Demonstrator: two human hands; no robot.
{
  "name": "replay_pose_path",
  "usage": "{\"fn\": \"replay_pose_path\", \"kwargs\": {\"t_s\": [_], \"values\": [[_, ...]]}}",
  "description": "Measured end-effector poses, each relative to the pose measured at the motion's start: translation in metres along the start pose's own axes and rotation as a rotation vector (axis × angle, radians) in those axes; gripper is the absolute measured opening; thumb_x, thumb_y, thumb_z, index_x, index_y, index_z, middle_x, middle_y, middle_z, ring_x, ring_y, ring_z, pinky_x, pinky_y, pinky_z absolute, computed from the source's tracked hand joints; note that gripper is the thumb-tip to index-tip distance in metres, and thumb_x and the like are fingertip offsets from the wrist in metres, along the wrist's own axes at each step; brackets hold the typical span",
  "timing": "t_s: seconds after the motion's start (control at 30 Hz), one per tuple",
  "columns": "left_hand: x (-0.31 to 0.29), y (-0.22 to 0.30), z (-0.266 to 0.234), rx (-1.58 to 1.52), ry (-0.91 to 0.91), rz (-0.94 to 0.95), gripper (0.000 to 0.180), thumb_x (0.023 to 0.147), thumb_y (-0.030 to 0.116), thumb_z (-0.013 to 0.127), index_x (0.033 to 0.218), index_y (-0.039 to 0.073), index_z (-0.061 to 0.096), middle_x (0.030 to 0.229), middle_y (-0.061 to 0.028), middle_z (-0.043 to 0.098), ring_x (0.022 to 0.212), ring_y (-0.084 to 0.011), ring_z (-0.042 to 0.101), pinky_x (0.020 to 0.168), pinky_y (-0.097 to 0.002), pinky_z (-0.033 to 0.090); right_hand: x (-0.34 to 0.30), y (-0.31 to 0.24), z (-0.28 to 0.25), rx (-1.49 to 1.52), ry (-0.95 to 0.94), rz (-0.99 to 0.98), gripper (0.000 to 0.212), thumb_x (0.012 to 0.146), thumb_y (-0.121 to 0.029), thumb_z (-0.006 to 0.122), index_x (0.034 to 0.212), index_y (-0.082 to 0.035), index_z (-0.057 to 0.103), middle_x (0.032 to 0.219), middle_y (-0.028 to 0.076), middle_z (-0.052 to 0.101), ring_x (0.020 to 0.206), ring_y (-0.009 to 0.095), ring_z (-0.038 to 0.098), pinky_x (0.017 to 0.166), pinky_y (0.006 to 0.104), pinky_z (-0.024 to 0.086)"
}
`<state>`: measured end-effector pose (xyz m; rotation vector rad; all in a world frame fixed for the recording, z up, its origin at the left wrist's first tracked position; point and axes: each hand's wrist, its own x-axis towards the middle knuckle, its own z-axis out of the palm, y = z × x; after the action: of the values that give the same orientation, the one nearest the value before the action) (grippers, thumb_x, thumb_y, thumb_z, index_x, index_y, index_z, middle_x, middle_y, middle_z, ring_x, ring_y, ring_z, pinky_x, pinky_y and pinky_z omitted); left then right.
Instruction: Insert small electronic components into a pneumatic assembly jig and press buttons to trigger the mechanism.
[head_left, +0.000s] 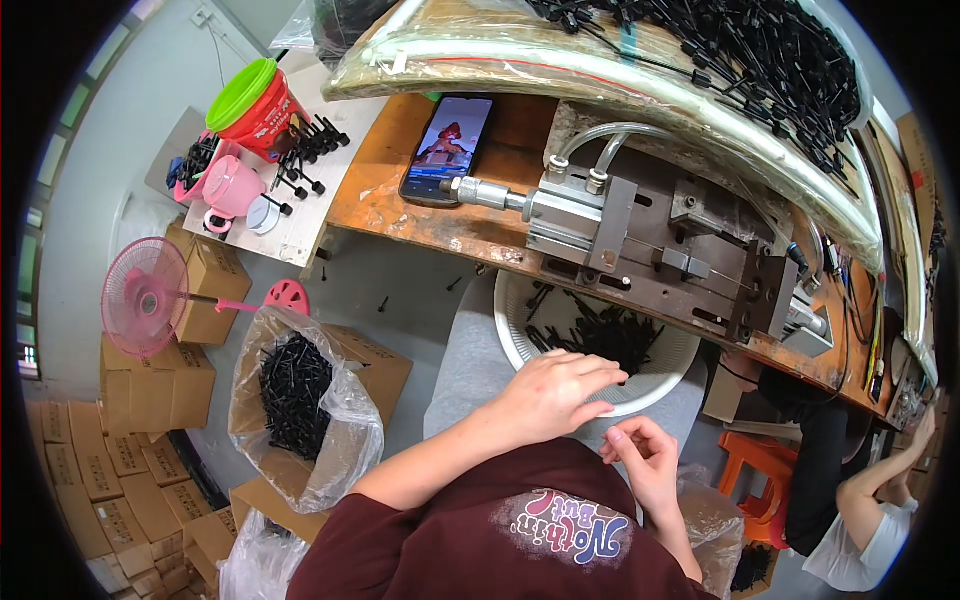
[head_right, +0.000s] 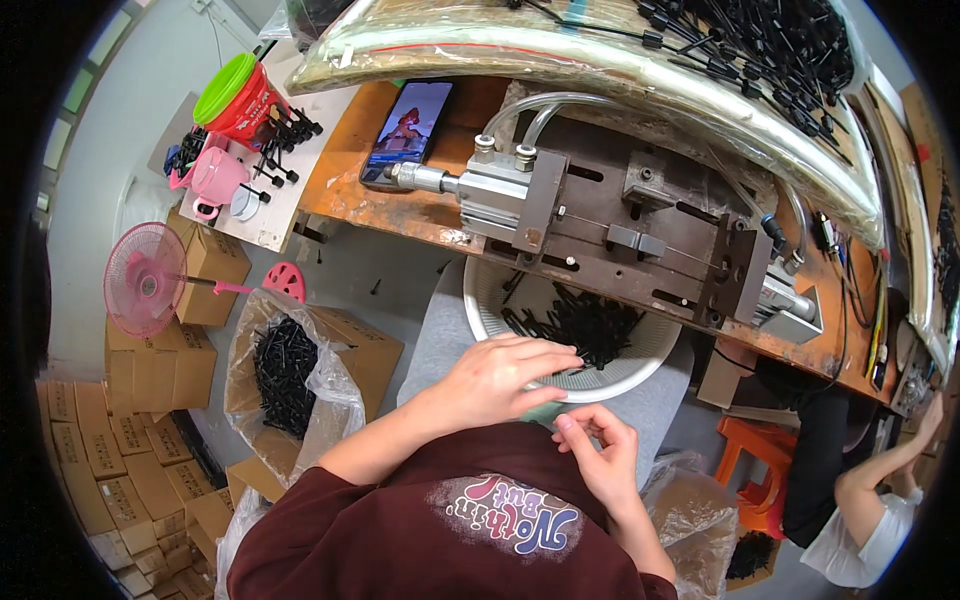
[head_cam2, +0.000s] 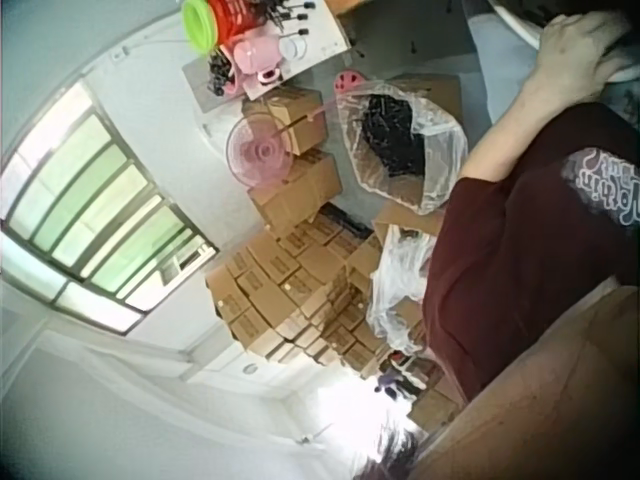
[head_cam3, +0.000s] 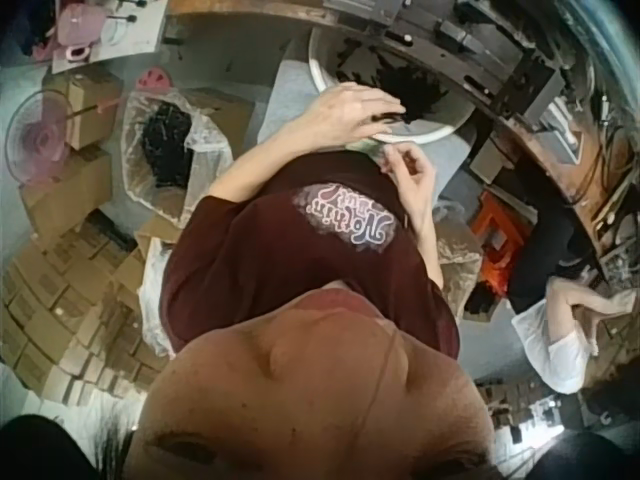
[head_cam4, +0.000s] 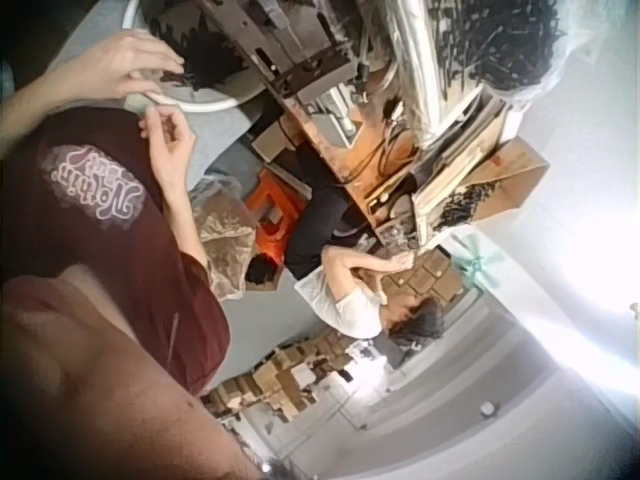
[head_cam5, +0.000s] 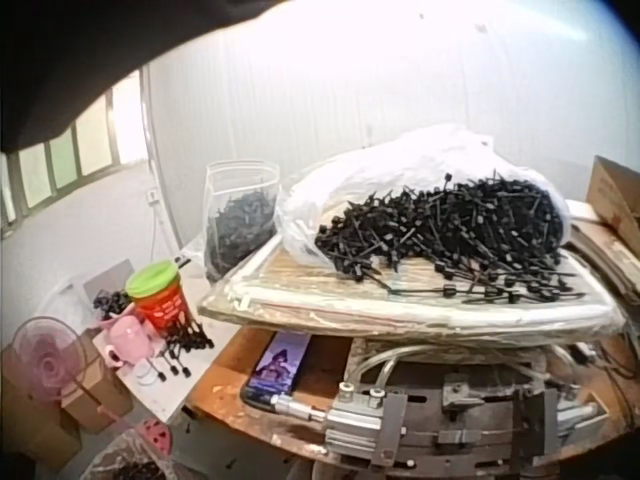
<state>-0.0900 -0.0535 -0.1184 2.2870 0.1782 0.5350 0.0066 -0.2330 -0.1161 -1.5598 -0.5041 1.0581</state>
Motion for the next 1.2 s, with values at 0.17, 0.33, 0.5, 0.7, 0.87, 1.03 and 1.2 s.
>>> {"fn": "replay_pose_path", "kwargs": {"t_s": [0.17,0.33,0.5,0.7,0.87,1.03,1.2], "values": [[0.002,0.004,-0.025,0.015,0.134,-0.018,0.02,0.08,0.014,0.073,0.099,0.006,0.071,0.092,-0.0068,0.071,0.08,-0.0233,0.067,0.071,-0.0336,0.052,-0.004,0.004,0.004,0.032,-0.029,0.047,0.012,0.093,-0.009,0.064,0.09,0.002,0.065,0.078,0.006,0.068,0.068,0.008,0.063,0.063,0.0208,0.05],[-0.009,0.008,-0.039,0.042,0.215,-0.048,0.011,0.078,0.006,0.073,0.089,0.006,0.073,0.076,-0.0051,0.069,0.066,-0.0186,0.066,0.06,-0.0276,0.05,-0.005,0.002,0.014,-0.011,-0.098,0.047,0.011,0.092,-0.009,0.064,0.092,0.002,0.065,0.078,0.006,0.069,0.068,0.008,0.063,0.064,0.021,0.05],[-0.014,0.016,-0.047,0.048,0.338,0.016,0.014,0.075,0.002,0.074,0.089,0.005,0.073,0.071,-0.0042,0.069,0.055,-0.0154,0.063,0.052,-0.0245,0.046,-0.005,-0.001,0.022,-0.069,-0.137,0.02,0.009,0.091,-0.007,0.065,0.091,0.001,0.066,0.078,0.005,0.07,0.067,0.008,0.063,0.064,0.0216,0.05],[-0.002,0.043,-0.075,0.03,0.518,0.193,0.022,0.073,-0.004,0.074,0.094,0.001,0.071,0.07,-0.0055,0.069,0.05,-0.0129,0.058,0.049,-0.0253,0.043,-0.004,-0.004,0.025,-0.175,-0.158,-0.007,0.009,0.09,-0.007,0.066,0.09,0.002,0.067,0.077,0.005,0.07,0.067,0.008,0.063,0.062,0.0217,0.05],[-0.015,0.03,-0.088,-0.004,0.681,-0.019,0.018,0.085,-0.007,0.062,0.102,-0.003,0.068,0.078,-0.0097,0.067,0.056,-0.0105,0.061,0.047,-0.0198,0.045,-0.003,0.002,0.024,-0.258,-0.111,-0.034,0.01,0.088,-0.009,0.067,0.089,0.001,0.067,0.076,0.006,0.07,0.067,0.008,0.064,0.06,0.0223,0.049],[-0.027,0.003,-0.091,-0.089,0.787,-0.17,0.024,0.091,-0.001,0.06,0.114,0.0,0.064,0.077,-0.0024,0.061,0.064,-0.0062,0.058,0.051,-0.0183,0.044,-0.003,0.005,0.024,-0.506,-0.072,-0.192,0.011,0.085,-0.009,0.069,0.089,0.001,0.067,0.076,0.008,0.069,0.064,0.014,0.064,0.059,0.0256,0.05],[-0.035,-0.019,-0.104,-0.054,0.819,-0.271,0.027,0.092,0.0,0.059,0.118,0.002,0.062,0.086,-0.0011,0.059,0.074,-0.0059,0.056,0.063,-0.0188,0.045,0.004,-0.002,0.024,-0.959,-0.124,-0.421,0.017,0.083,-0.015,0.069,0.094,-0.002,0.065,0.082,0.011,0.066,0.074,0.028,0.065,0.067,0.0373,0.052]]}}
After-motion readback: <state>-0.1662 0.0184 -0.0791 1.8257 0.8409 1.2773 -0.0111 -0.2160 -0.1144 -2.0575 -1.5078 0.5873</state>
